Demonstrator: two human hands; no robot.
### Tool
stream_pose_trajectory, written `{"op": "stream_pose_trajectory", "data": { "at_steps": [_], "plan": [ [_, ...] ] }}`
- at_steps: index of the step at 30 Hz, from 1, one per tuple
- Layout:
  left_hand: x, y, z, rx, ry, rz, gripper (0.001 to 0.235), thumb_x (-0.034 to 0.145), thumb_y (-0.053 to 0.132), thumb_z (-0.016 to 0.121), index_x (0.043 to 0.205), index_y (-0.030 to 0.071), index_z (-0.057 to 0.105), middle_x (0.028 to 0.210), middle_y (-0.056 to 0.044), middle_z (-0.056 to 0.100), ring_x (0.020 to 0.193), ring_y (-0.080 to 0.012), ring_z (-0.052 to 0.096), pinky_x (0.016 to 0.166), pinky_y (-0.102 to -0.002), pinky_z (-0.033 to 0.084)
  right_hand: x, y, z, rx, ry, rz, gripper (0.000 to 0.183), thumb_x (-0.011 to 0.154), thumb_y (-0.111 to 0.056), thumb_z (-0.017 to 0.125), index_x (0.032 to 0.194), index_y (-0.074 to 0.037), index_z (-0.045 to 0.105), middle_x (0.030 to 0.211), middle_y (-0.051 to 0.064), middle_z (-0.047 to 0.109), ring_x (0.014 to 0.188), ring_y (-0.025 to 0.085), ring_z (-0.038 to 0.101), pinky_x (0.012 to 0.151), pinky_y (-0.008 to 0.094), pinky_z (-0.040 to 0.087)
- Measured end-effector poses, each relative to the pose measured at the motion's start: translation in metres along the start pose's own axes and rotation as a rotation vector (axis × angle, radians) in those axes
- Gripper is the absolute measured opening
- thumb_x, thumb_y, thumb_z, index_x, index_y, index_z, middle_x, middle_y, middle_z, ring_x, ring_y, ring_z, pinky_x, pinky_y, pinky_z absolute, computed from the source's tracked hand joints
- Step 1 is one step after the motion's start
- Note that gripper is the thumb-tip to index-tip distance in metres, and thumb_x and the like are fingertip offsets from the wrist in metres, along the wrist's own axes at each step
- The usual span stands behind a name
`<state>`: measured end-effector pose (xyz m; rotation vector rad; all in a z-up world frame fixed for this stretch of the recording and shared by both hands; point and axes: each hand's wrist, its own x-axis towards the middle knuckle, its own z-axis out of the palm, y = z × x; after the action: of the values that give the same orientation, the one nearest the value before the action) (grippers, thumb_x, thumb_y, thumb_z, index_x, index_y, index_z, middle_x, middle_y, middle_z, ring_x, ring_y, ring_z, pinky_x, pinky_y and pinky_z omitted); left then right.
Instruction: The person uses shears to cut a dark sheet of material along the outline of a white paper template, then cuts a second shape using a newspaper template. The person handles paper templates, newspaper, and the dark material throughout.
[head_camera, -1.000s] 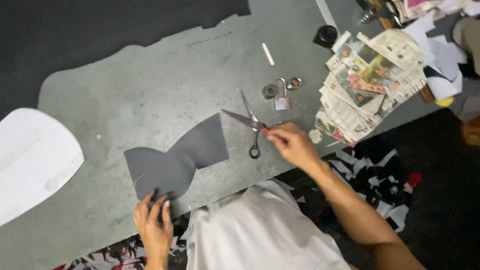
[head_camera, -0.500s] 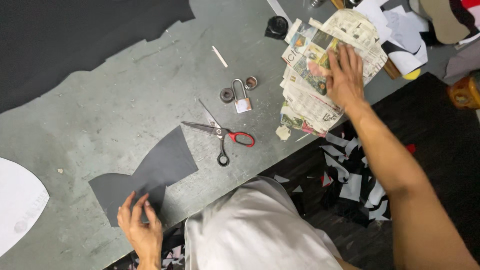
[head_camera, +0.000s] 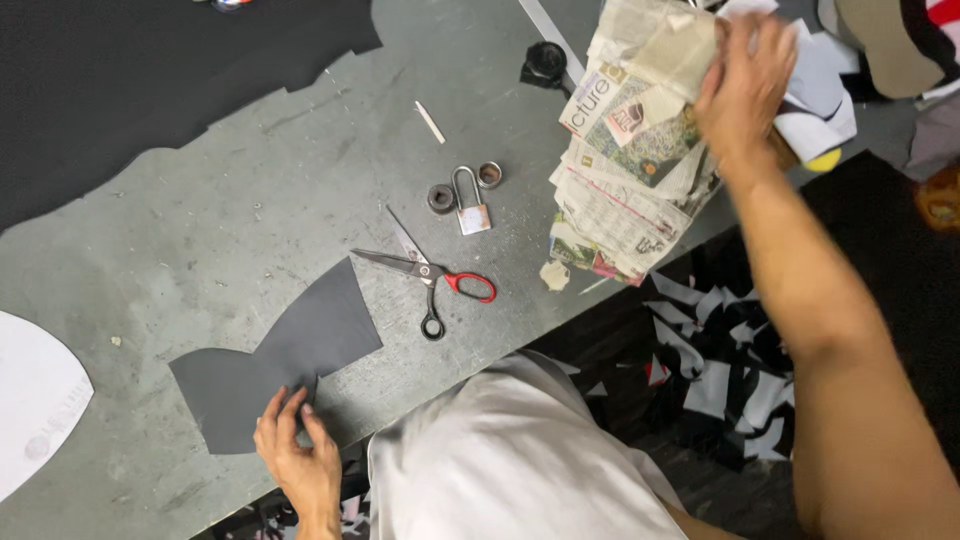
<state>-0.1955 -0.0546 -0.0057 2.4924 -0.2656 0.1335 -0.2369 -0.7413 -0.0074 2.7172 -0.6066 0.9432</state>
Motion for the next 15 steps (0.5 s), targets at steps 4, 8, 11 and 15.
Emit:
{"op": "stream_pose_trajectory", "data": {
  "at_steps": [4,8,11,15],
  "plan": [
    [-0.002,0.003,0.0,0.016,0.04,0.003,0.023,0.101,0.006,0.06,0.121,0.006,0.07,0.138,-0.013,0.062,0.127,-0.0338,0.054,0.111,-0.044,0.043,-0.029,-0.03,0.003,0.127,-0.318,-0.106,0.025,0.098,-0.002,0.073,0.122,-0.009,0.069,0.14,0.016,0.054,0.137,0.035,0.045,0.121,0.048,0.032],
    [-0.006,0.006,0.004,-0.018,-0.004,-0.085,0.022,0.1,0.007,0.06,0.12,0.005,0.071,0.138,-0.012,0.062,0.124,-0.0328,0.054,0.103,-0.041,0.045,-0.038,-0.028,0.014,0.129,-0.319,-0.066,0.044,0.099,-0.019,0.081,0.135,-0.003,0.061,0.144,0.025,0.051,0.139,0.04,0.039,0.119,0.051,0.025],
    [-0.01,0.01,0.003,-0.021,0.0,-0.08,0.021,0.101,0.007,0.06,0.119,0.005,0.071,0.138,-0.012,0.062,0.125,-0.0328,0.054,0.104,-0.041,0.045,-0.042,-0.023,0.024,0.163,-0.362,-0.015,0.065,0.093,-0.024,0.081,0.145,0.006,0.056,0.139,0.026,0.054,0.136,0.042,0.039,0.115,0.056,0.022],
    [-0.006,0.012,0.003,-0.026,-0.023,-0.078,0.022,0.101,0.006,0.059,0.119,0.005,0.071,0.138,-0.012,0.062,0.124,-0.0327,0.055,0.103,-0.041,0.045,-0.054,-0.021,0.025,0.206,-0.422,0.071,0.067,0.094,-0.027,0.08,0.148,0.005,0.054,0.141,0.023,0.055,0.136,0.037,0.043,0.117,0.056,0.027]
  ]
}}
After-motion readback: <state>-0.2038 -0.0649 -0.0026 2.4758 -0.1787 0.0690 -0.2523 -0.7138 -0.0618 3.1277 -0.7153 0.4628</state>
